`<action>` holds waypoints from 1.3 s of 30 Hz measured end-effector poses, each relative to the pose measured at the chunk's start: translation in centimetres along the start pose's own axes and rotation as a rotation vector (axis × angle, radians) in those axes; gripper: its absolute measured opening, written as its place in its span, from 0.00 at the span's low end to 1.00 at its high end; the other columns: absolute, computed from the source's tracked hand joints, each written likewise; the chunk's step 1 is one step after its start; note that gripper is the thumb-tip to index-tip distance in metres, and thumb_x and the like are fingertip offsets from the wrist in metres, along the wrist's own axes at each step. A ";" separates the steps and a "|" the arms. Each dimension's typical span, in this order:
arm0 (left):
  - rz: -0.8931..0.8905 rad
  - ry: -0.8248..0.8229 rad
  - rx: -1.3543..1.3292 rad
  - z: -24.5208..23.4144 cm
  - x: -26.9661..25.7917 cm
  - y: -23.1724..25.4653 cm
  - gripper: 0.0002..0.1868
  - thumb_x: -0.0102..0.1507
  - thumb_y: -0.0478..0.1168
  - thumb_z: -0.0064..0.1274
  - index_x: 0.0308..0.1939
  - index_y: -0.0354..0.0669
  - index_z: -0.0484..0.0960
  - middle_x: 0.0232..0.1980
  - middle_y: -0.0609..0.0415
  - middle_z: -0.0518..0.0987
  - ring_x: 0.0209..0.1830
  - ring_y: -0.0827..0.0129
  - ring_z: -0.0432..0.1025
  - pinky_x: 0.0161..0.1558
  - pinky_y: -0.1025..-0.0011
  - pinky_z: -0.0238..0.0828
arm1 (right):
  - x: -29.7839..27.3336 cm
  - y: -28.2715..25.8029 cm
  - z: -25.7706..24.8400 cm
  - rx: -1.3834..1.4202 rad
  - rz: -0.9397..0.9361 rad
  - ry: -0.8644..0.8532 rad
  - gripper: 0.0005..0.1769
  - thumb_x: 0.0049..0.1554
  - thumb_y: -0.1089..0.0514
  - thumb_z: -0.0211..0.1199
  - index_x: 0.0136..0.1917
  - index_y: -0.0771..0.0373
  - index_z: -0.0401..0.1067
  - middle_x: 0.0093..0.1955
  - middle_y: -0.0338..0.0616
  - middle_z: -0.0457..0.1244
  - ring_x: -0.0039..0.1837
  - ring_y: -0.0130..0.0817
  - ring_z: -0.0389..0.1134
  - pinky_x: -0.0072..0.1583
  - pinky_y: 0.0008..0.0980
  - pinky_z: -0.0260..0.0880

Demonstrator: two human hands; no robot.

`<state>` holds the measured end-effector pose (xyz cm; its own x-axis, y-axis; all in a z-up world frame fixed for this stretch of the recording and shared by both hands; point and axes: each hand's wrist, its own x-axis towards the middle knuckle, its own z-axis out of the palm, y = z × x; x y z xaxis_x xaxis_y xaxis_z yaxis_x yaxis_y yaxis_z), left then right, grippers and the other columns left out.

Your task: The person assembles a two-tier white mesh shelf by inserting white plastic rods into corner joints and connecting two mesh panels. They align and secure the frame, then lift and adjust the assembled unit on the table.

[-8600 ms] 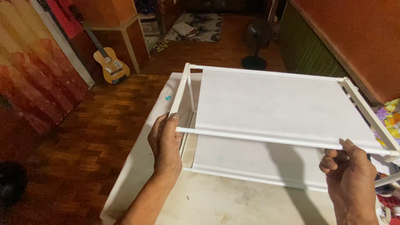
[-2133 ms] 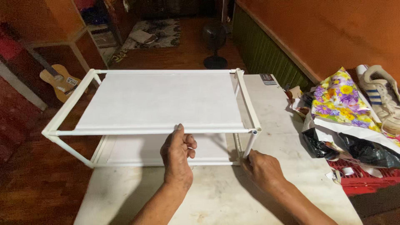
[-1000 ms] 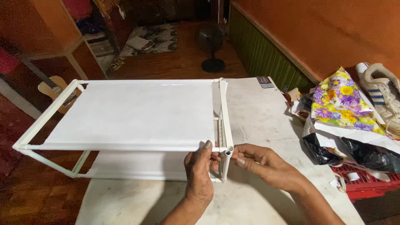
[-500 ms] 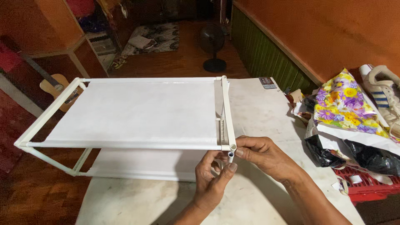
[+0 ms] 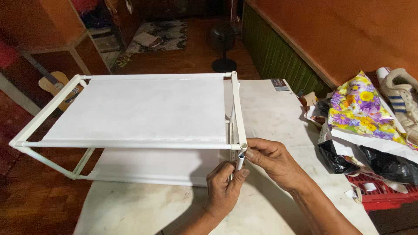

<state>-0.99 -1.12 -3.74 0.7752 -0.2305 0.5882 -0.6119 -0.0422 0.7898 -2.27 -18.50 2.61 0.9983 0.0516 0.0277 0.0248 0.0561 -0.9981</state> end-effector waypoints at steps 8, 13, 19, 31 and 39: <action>0.085 0.020 0.098 -0.1 0.1 -0.3 0.19 0.67 0.48 0.60 0.33 0.35 0.77 0.30 0.49 0.77 0.27 0.60 0.73 0.30 0.65 0.68 | 0.2 0.6 0.2 0.038 -0.049 0.020 0.20 0.58 0.53 0.65 0.60 0.65 0.80 0.53 0.43 0.74 0.58 0.33 0.71 0.62 0.37 0.70; 0.088 0.023 0.097 -0.2 0.2 0.2 0.16 0.67 0.47 0.59 0.38 0.35 0.80 0.31 0.47 0.79 0.29 0.58 0.75 0.31 0.64 0.70 | 0.1 0.6 0.3 0.078 -0.056 0.029 0.21 0.57 0.54 0.64 0.60 0.66 0.79 0.54 0.44 0.74 0.60 0.33 0.71 0.64 0.38 0.69; 0.114 0.029 0.096 -0.3 0.3 0.2 0.15 0.67 0.46 0.59 0.38 0.35 0.79 0.31 0.48 0.78 0.29 0.58 0.75 0.31 0.63 0.71 | 0.3 1.2 0.2 0.171 -0.120 -0.010 0.21 0.59 0.55 0.64 0.62 0.69 0.78 0.54 0.45 0.72 0.59 0.34 0.69 0.63 0.38 0.69; 0.118 0.059 0.105 0.1 0.0 -0.4 0.19 0.67 0.46 0.60 0.30 0.37 0.74 0.27 0.50 0.73 0.26 0.60 0.70 0.30 0.63 0.67 | -0.2 2.0 0.1 0.142 -0.154 -0.019 0.20 0.59 0.57 0.64 0.62 0.68 0.78 0.54 0.45 0.72 0.58 0.34 0.69 0.62 0.39 0.69; 0.127 0.051 0.102 0.0 -0.1 -0.2 0.18 0.68 0.47 0.58 0.33 0.37 0.74 0.28 0.49 0.73 0.27 0.58 0.71 0.31 0.62 0.67 | -0.1 3.3 -0.2 0.132 -0.115 -0.015 0.20 0.58 0.57 0.64 0.62 0.67 0.78 0.53 0.48 0.74 0.59 0.38 0.71 0.63 0.43 0.72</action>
<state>-0.93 -1.12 -3.93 0.6958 -0.1909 0.6924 -0.7164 -0.1149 0.6882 -2.27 -18.49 -0.67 0.9884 0.0523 0.1427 0.1302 0.1925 -0.9726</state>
